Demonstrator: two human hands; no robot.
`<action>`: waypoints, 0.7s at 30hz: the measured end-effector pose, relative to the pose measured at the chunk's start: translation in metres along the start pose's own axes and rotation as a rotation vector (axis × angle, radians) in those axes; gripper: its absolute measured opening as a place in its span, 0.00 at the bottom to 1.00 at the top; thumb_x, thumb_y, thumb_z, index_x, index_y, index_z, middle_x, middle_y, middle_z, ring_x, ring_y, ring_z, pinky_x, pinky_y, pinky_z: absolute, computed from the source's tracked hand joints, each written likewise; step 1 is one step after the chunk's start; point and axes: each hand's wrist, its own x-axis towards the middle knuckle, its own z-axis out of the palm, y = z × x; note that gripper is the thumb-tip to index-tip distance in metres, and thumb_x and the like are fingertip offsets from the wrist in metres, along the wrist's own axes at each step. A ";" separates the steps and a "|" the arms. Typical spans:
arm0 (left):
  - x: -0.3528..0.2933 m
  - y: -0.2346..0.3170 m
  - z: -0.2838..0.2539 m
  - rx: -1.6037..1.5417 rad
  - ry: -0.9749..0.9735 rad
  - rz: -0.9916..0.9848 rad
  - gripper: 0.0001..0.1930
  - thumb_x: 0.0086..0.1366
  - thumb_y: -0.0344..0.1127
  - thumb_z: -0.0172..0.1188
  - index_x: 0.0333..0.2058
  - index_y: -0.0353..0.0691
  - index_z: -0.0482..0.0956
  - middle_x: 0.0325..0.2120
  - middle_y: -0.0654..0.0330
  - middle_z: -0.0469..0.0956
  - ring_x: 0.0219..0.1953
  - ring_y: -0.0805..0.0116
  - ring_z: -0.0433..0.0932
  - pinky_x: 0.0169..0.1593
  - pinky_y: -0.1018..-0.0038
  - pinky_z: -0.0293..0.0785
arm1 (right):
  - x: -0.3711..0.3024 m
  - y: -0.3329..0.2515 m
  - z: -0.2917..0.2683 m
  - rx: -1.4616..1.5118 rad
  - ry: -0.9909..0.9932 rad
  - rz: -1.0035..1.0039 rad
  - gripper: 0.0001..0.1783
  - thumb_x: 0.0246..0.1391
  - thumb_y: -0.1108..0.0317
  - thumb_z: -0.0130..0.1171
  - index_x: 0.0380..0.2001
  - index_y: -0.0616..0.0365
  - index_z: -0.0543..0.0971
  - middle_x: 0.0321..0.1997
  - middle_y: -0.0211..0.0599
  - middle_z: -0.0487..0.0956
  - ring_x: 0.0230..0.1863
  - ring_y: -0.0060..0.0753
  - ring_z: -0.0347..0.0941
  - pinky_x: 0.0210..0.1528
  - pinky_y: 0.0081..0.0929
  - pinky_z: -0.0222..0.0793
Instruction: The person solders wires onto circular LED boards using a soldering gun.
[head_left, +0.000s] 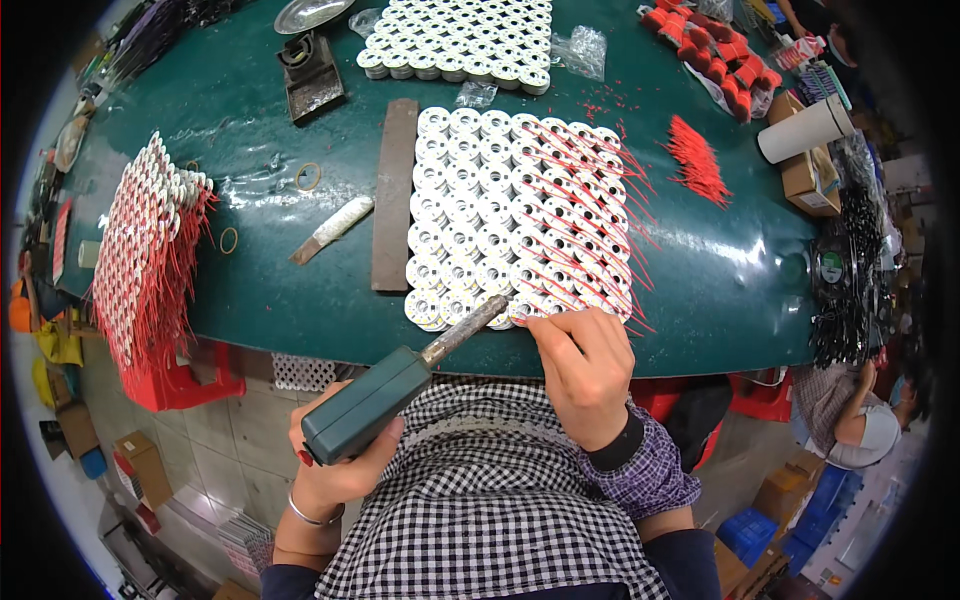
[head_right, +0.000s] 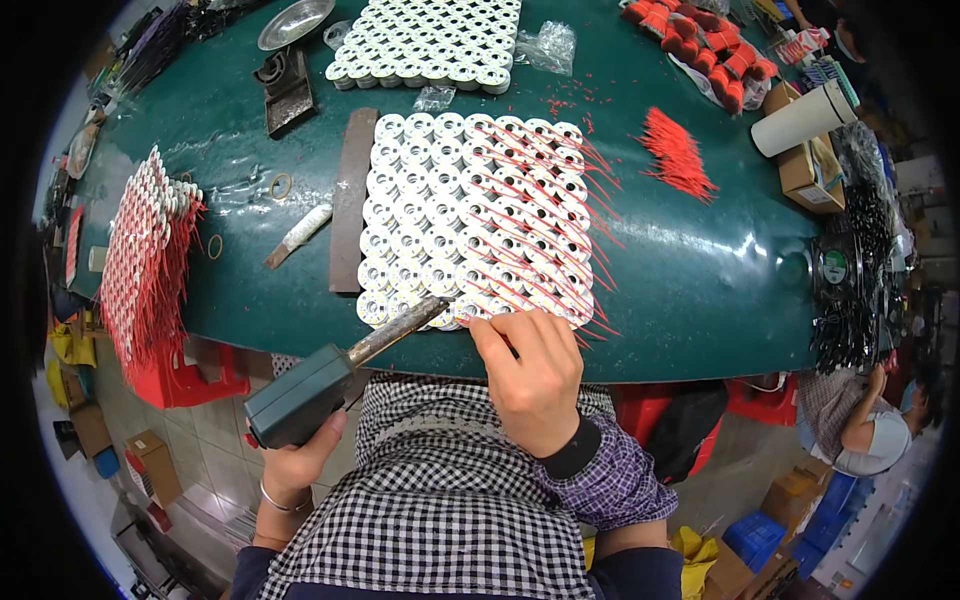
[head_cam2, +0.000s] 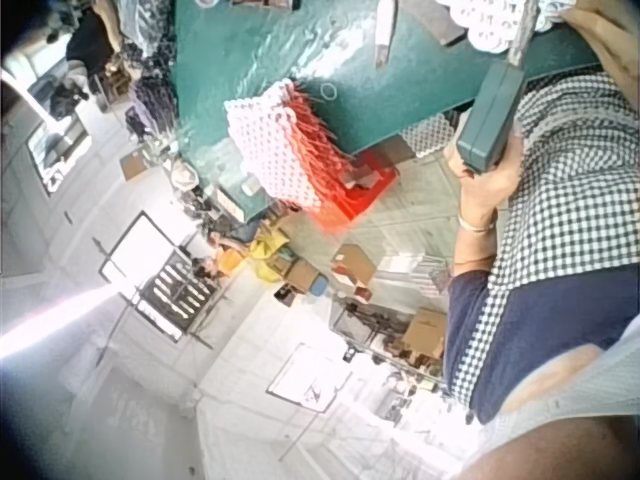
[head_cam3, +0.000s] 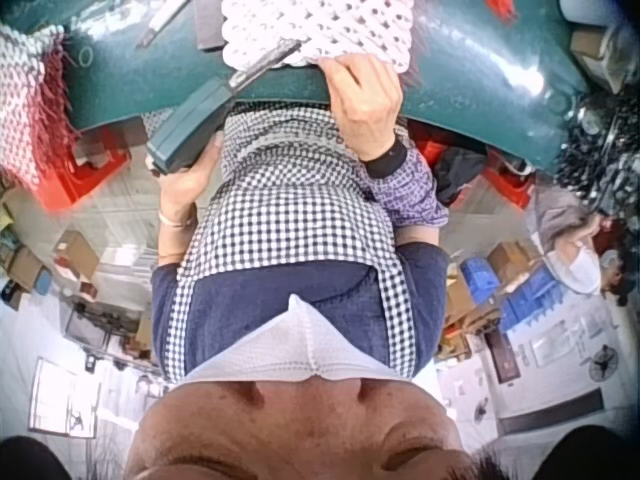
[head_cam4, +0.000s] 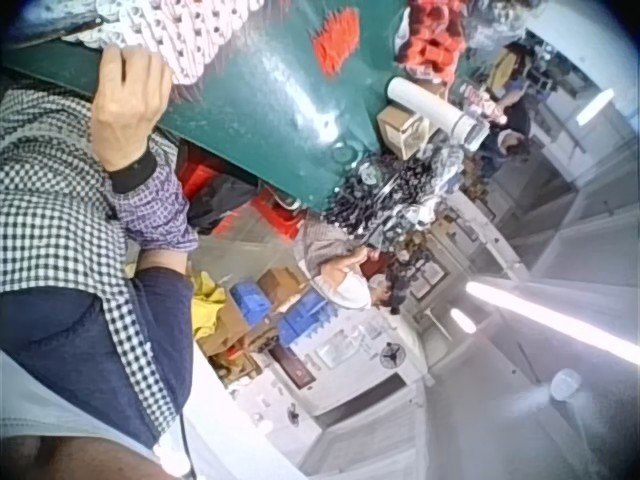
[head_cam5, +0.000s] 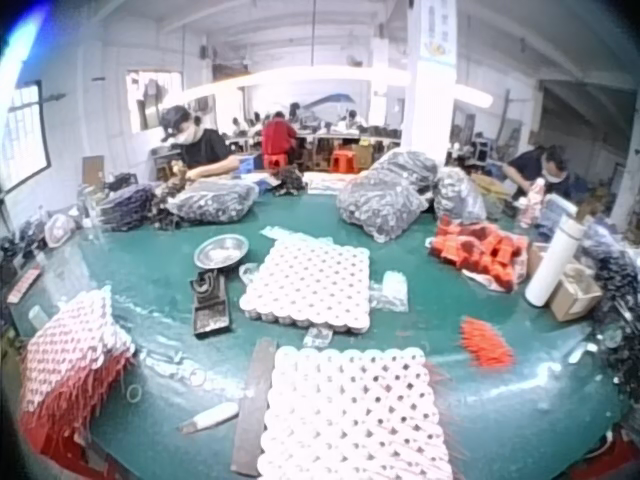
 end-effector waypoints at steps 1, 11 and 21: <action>0.000 0.000 0.000 -0.001 0.000 -0.001 0.12 0.46 0.21 0.67 0.34 0.29 0.83 0.29 0.53 0.82 0.26 0.66 0.80 0.29 0.76 0.75 | -0.001 0.000 0.001 0.006 0.007 0.005 0.15 0.39 0.79 0.62 0.35 0.62 0.81 0.30 0.34 0.76 0.32 0.36 0.73 0.36 0.32 0.66; 0.006 0.004 0.000 0.054 -0.066 0.071 0.11 0.46 0.20 0.67 0.32 0.29 0.83 0.27 0.54 0.80 0.25 0.66 0.79 0.28 0.76 0.74 | -0.002 0.003 0.005 0.035 0.034 0.008 0.15 0.39 0.81 0.62 0.36 0.62 0.82 0.30 0.35 0.76 0.31 0.37 0.73 0.35 0.33 0.67; 0.006 0.000 0.001 0.082 -0.085 0.105 0.10 0.45 0.20 0.67 0.30 0.30 0.82 0.24 0.57 0.78 0.21 0.67 0.75 0.25 0.76 0.70 | -0.004 0.003 0.006 0.042 0.023 0.018 0.16 0.39 0.81 0.62 0.36 0.63 0.82 0.31 0.36 0.76 0.31 0.37 0.72 0.35 0.33 0.67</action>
